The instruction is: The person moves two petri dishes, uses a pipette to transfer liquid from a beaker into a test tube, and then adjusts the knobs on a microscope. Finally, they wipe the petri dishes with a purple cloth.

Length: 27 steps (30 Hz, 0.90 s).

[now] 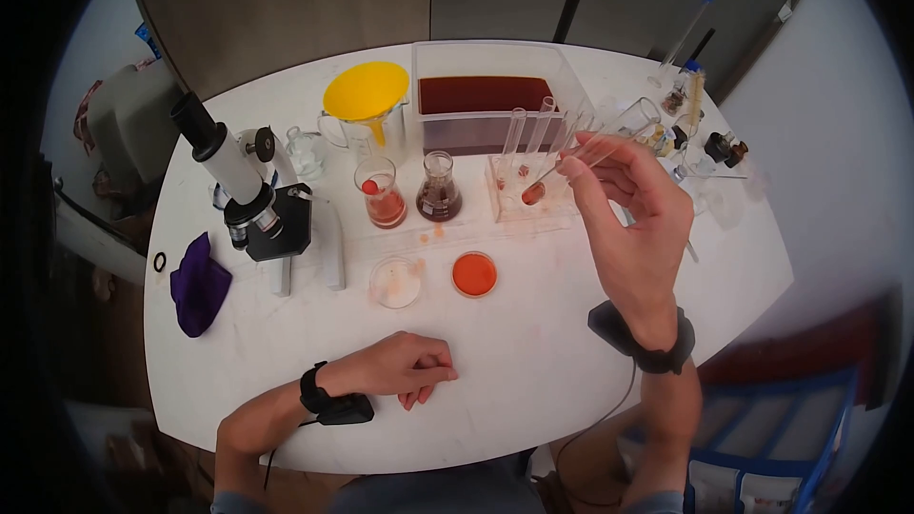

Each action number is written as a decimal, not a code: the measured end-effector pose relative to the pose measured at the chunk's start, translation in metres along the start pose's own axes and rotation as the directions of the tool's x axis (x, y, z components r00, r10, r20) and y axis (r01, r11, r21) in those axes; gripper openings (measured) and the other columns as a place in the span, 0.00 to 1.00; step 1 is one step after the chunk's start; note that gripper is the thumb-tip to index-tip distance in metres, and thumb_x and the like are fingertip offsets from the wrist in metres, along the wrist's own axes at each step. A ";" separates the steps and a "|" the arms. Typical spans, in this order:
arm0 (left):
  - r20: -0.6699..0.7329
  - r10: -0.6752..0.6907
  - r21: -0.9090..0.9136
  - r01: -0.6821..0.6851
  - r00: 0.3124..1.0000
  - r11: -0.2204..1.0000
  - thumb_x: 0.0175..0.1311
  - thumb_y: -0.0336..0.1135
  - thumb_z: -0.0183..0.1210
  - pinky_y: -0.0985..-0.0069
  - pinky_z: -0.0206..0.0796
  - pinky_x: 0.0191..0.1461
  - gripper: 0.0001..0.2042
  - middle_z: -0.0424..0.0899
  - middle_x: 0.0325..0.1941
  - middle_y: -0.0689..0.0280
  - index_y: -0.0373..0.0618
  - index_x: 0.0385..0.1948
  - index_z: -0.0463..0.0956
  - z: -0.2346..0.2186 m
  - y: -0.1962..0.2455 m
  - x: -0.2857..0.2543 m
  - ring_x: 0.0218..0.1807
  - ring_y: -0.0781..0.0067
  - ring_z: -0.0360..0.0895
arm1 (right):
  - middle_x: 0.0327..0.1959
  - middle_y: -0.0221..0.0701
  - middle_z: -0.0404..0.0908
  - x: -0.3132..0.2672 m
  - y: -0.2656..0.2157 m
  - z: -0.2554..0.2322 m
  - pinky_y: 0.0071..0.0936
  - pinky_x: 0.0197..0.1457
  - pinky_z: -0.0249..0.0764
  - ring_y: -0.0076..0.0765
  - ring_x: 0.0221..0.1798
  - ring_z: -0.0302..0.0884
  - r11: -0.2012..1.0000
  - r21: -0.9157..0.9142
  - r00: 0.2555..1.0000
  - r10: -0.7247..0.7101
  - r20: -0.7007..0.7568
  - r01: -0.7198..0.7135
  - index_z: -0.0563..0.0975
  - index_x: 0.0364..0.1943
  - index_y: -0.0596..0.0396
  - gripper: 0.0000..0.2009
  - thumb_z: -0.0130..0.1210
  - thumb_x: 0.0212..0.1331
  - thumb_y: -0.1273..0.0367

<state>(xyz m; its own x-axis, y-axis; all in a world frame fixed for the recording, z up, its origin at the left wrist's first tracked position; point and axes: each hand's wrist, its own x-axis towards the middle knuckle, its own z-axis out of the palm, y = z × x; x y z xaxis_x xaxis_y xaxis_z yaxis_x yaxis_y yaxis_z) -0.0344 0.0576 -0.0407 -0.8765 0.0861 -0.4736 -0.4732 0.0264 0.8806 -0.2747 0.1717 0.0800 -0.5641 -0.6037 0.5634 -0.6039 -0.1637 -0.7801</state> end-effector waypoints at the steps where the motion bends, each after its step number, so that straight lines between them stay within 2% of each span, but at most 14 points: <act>1: -0.002 -0.005 0.008 0.005 1.000 1.000 0.78 0.36 0.56 0.81 0.71 0.23 0.12 0.81 0.20 0.66 0.37 0.35 0.76 0.000 0.001 0.000 0.18 0.79 0.79 | 0.47 0.39 0.87 -0.004 -0.003 -0.002 0.22 0.52 0.82 0.28 0.46 0.87 1.000 -0.025 1.000 -0.007 0.016 0.007 0.80 0.44 0.66 0.07 0.62 0.65 0.78; 4: -0.008 -0.008 0.008 0.008 1.000 1.000 0.77 0.36 0.57 0.80 0.71 0.23 0.12 0.81 0.19 0.66 0.37 0.35 0.76 0.000 0.000 -0.001 0.18 0.78 0.79 | 0.45 0.39 0.88 -0.019 -0.005 -0.005 0.24 0.51 0.82 0.29 0.46 0.88 0.997 -0.082 0.997 -0.010 0.071 0.016 0.80 0.43 0.66 0.06 0.62 0.64 0.79; 6: -0.010 0.004 0.001 -0.004 1.000 1.000 0.77 0.36 0.57 0.80 0.71 0.23 0.12 0.81 0.19 0.65 0.37 0.35 0.76 0.000 0.000 -0.001 0.18 0.78 0.79 | 0.43 0.39 0.88 -0.028 0.006 -0.007 0.25 0.51 0.82 0.30 0.44 0.88 0.966 -0.239 0.968 -0.041 0.249 0.103 0.81 0.43 0.65 0.08 0.63 0.61 0.80; 7: -0.011 0.001 0.007 -0.001 1.000 1.000 0.77 0.36 0.57 0.79 0.71 0.23 0.12 0.81 0.19 0.65 0.37 0.35 0.76 0.000 0.001 -0.001 0.18 0.78 0.79 | 0.41 0.40 0.87 -0.033 0.012 -0.006 0.27 0.48 0.83 0.37 0.42 0.88 0.924 -0.319 0.947 -0.110 0.302 0.209 0.81 0.43 0.65 0.09 0.63 0.58 0.81; 8: -0.014 -0.001 0.016 0.001 1.000 1.000 0.77 0.36 0.57 0.79 0.71 0.23 0.11 0.81 0.19 0.65 0.37 0.35 0.76 0.000 0.001 -0.001 0.18 0.78 0.78 | 0.39 0.40 0.86 -0.037 0.018 -0.004 0.31 0.43 0.82 0.43 0.39 0.87 0.845 -0.379 0.896 -0.227 0.381 0.376 0.82 0.44 0.63 0.11 0.64 0.56 0.81; 10: -0.014 -0.005 0.013 0.005 1.000 1.000 0.77 0.36 0.57 0.79 0.71 0.23 0.11 0.81 0.19 0.65 0.37 0.35 0.76 0.000 0.001 -0.001 0.18 0.78 0.78 | 0.38 0.38 0.83 -0.049 0.030 -0.003 0.34 0.40 0.80 0.44 0.38 0.84 0.750 -0.477 0.841 -0.192 0.506 0.458 0.82 0.46 0.62 0.15 0.65 0.52 0.80; 11: -0.014 -0.008 0.018 0.008 1.000 1.000 0.77 0.36 0.57 0.79 0.71 0.23 0.11 0.81 0.19 0.65 0.37 0.35 0.76 0.000 0.001 -0.001 0.19 0.78 0.78 | 0.38 0.38 0.83 -0.053 0.039 -0.003 0.34 0.40 0.80 0.44 0.38 0.84 0.750 -0.478 0.841 -0.189 0.507 0.457 0.82 0.46 0.62 0.15 0.65 0.52 0.80; 13: -0.012 -0.008 0.011 0.008 1.000 1.000 0.77 0.36 0.57 0.79 0.71 0.23 0.11 0.81 0.19 0.65 0.37 0.35 0.76 0.000 0.000 0.000 0.19 0.78 0.78 | 0.38 0.38 0.80 -0.059 0.055 -0.005 0.36 0.40 0.78 0.42 0.39 0.80 0.649 -0.527 0.764 -0.135 0.630 0.549 0.82 0.49 0.62 0.19 0.64 0.49 0.80; 19: -0.012 -0.015 0.016 0.015 1.000 1.000 0.77 0.36 0.56 0.79 0.70 0.23 0.12 0.81 0.20 0.65 0.36 0.36 0.76 -0.001 0.003 -0.001 0.19 0.78 0.78 | 0.39 0.41 0.75 -0.060 0.062 -0.004 0.37 0.46 0.74 0.44 0.46 0.75 0.572 -0.555 0.683 -0.012 0.731 0.604 0.81 0.52 0.66 0.21 0.57 0.49 0.80; 27: -0.028 -0.025 0.000 0.025 0.999 1.000 0.77 0.37 0.57 0.79 0.69 0.23 0.12 0.81 0.20 0.65 0.36 0.36 0.76 0.002 0.010 -0.004 0.19 0.78 0.78 | 0.39 0.40 0.73 -0.057 0.060 -0.003 0.38 0.49 0.75 0.45 0.46 0.73 0.558 -0.550 0.671 -0.015 0.742 0.621 0.80 0.53 0.67 0.23 0.56 0.47 0.80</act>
<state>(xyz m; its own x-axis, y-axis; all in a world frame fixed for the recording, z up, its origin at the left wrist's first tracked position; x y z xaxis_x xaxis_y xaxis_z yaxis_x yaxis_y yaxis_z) -0.0358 0.0595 -0.0301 -0.8667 0.0571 -0.4955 -0.4947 0.0289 0.8686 -0.2806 0.1983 0.0022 0.0483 -0.9811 0.1873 -0.9972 -0.0368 0.0643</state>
